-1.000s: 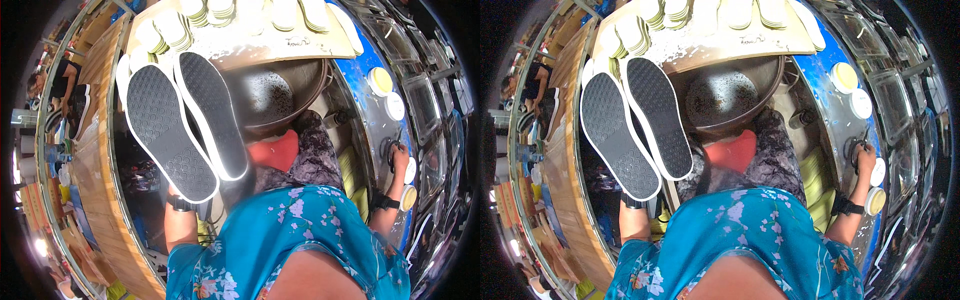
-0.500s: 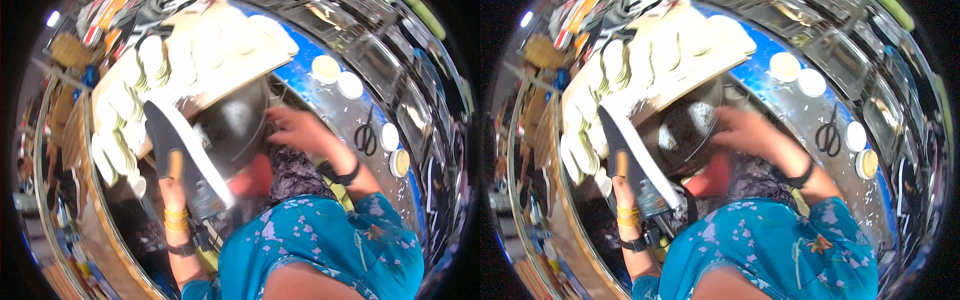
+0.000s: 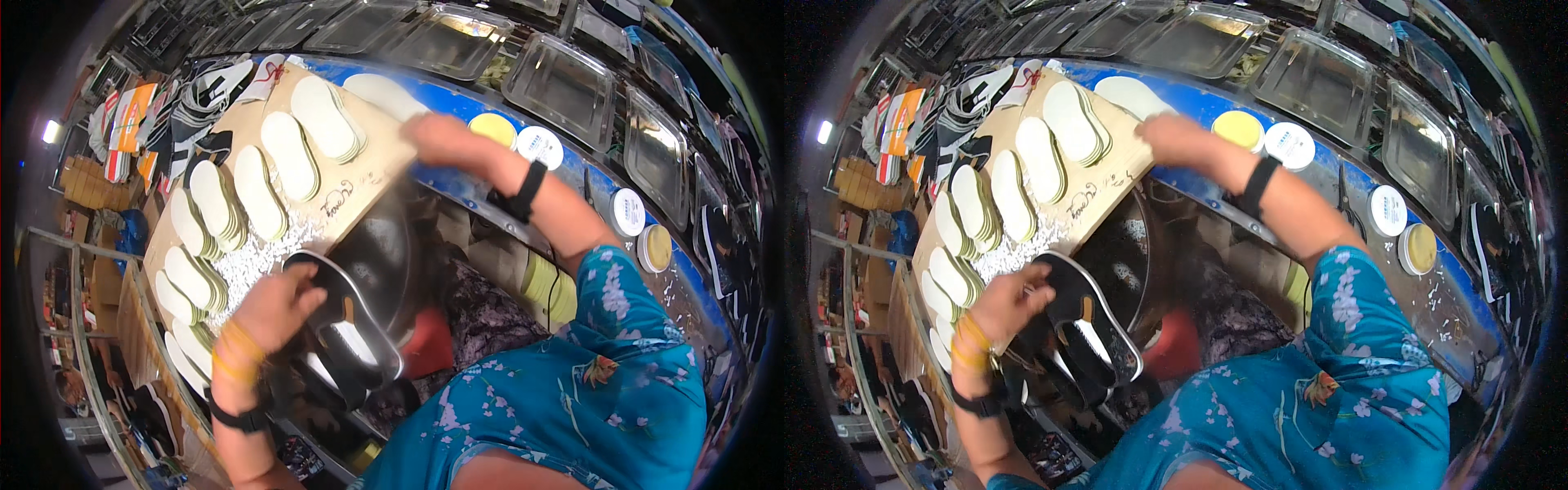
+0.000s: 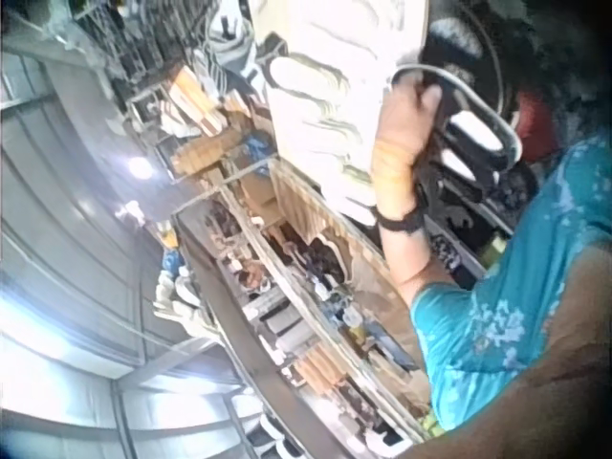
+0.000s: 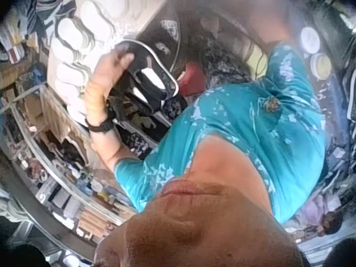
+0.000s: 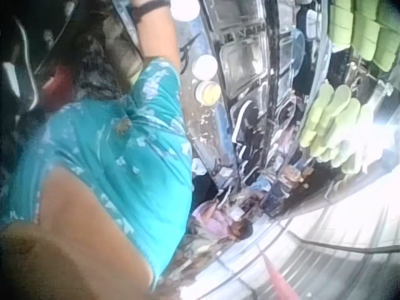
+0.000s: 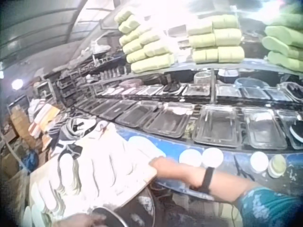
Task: Inserting insoles into shoes and trimming excess threads in a shoe factory.
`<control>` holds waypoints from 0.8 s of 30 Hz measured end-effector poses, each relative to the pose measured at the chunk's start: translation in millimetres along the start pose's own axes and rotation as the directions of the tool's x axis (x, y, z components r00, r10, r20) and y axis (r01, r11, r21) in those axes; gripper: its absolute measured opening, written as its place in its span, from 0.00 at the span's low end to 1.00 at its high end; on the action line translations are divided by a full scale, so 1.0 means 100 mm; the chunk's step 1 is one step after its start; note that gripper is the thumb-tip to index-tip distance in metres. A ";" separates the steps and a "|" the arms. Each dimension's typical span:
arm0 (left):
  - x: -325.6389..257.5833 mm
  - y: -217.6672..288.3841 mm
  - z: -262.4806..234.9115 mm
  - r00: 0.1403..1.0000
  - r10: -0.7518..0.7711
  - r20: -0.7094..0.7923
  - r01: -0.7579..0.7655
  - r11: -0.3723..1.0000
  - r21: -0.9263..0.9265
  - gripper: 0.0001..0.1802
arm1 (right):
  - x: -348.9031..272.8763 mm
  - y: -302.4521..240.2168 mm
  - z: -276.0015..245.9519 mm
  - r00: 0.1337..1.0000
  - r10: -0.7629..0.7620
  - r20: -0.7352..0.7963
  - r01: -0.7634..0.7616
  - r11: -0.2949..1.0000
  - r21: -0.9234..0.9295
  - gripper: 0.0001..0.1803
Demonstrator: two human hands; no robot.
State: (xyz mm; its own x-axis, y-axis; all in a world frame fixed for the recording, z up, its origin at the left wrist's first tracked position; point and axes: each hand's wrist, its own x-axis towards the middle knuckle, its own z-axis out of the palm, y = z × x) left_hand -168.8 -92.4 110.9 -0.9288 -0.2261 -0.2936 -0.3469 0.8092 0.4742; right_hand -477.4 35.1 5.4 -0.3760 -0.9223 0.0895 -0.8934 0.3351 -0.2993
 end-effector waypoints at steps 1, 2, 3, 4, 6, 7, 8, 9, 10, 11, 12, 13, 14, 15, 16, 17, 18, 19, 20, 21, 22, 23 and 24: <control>0.30 -0.02 -0.09 0.994 -0.028 0.106 0.042 0.991 -0.129 0.17 | 0.14 0.18 -0.05 0.996 0.079 0.052 -0.075 0.994 -0.084 0.18; 0.64 -0.05 -0.16 0.988 -0.015 0.154 0.031 0.995 -0.097 0.18 | 0.26 0.32 -0.06 0.991 0.112 0.078 -0.104 0.990 -0.096 0.18; 0.98 -0.08 -0.18 0.991 0.062 0.118 -0.052 0.995 -0.082 0.19 | 0.37 0.45 -0.04 0.996 0.050 0.074 -0.038 0.987 -0.156 0.18; 1.29 -0.11 -0.18 0.995 0.041 0.090 -0.031 0.994 -0.106 0.23 | 0.46 0.55 0.00 0.997 0.000 0.073 0.017 0.973 -0.231 0.18; 1.84 -0.18 -0.12 0.984 0.131 -0.124 -0.107 0.977 0.183 0.37 | 0.61 0.68 0.15 0.993 -0.049 0.106 0.071 0.972 -0.224 0.19; 2.05 -0.21 -0.09 0.983 0.123 -0.139 -0.083 0.961 0.265 0.39 | 0.64 0.73 0.23 0.989 -0.020 0.144 0.045 0.984 -0.172 0.19; 2.19 -0.26 -0.05 0.979 0.145 -0.145 -0.105 0.960 0.258 0.39 | 0.66 0.78 0.31 0.983 0.008 0.184 0.015 0.993 -0.121 0.19; 2.31 -0.30 0.00 0.981 0.098 -0.168 -0.036 0.942 0.335 0.39 | 0.66 0.83 0.36 0.982 0.011 0.191 0.012 0.992 -0.122 0.19; 2.40 -0.34 0.05 0.981 0.042 -0.192 0.042 0.911 0.410 0.39 | 0.65 0.87 0.41 0.988 0.045 0.149 -0.032 0.996 -0.085 0.19; 2.46 -0.38 0.10 0.979 0.027 -0.203 0.063 0.904 0.422 0.39 | 0.63 0.91 0.46 0.994 0.068 0.081 -0.064 0.997 -0.051 0.18; 2.51 -0.43 0.12 0.978 0.046 -0.205 0.044 0.910 0.411 0.39 | 0.60 0.93 0.49 0.989 0.089 0.119 -0.084 0.995 -0.047 0.18; 2.54 -0.47 0.14 0.978 0.040 -0.206 0.044 0.922 0.386 0.38 | 0.57 0.94 0.52 0.994 0.082 0.066 -0.081 0.997 -0.018 0.17; 2.56 -0.52 0.15 0.972 0.047 -0.230 0.043 0.928 0.370 0.38 | 0.54 0.93 0.54 0.993 0.112 0.034 -0.112 0.994 -0.012 0.15; 2.57 -0.56 0.14 0.970 0.070 -0.235 0.015 0.939 0.343 0.36 | 0.51 0.93 0.55 0.997 0.079 0.020 -0.080 0.997 0.013 0.15; 2.59 -0.60 0.13 0.975 0.058 -0.215 0.016 0.944 0.330 0.36 | 0.50 0.91 0.56 0.997 0.079 0.022 -0.079 0.997 -0.022 0.13; 2.60 -0.63 0.10 0.975 0.087 -0.205 -0.017 0.947 0.320 0.34 | 0.50 0.89 0.56 0.998 0.058 0.013 -0.057 0.997 -0.051 0.10; 2.60 -0.64 0.08 0.974 0.115 -0.194 -0.050 0.949 0.312 0.33 | 0.50 0.87 0.56 0.997 0.079 0.022 -0.078 0.996 -0.053 0.10; 2.61 -0.65 0.05 0.966 0.155 -0.208 -0.090 0.953 0.290 0.30 | 0.50 0.86 0.55 0.997 0.077 0.032 -0.075 0.995 -0.067 0.09; 2.61 -0.64 0.04 0.969 0.141 -0.204 -0.076 0.952 0.295 0.30 | 0.51 0.85 0.54 0.999 0.047 0.021 -0.045 0.996 -0.077 0.08; 2.61 -0.61 0.05 0.970 0.142 -0.196 -0.080 0.953 0.291 0.29 | 0.51 0.84 0.54 0.997 0.071 0.040 -0.068 0.994 -0.086 0.08; 2.60 -0.58 0.05 0.976 0.097 -0.197 -0.034 0.952 0.304 0.28 | 0.51 0.84 0.53 0.998 0.043 0.044 -0.039 0.995 -0.096 0.08; 2.59 -0.54 0.08 0.974 0.125 -0.187 -0.043 0.921 0.387 0.27 | 0.51 0.83 0.52 1.000 0.020 0.023 -0.017 0.993 -0.118 0.09; 2.59 -0.48 0.12 0.968 0.169 -0.186 -0.091 0.926 0.366 0.27 | 0.50 0.82 0.52 0.999 0.007 0.049 -0.001 0.994 -0.108 0.09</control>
State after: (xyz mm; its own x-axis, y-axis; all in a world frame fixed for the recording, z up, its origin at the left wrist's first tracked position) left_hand -391.0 -183.6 2.1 -0.9818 -0.1834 -0.0496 -0.1891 0.9685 0.1619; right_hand -557.0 6.2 -63.9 -0.3693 -0.9284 0.0410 -0.9142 0.3551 -0.1955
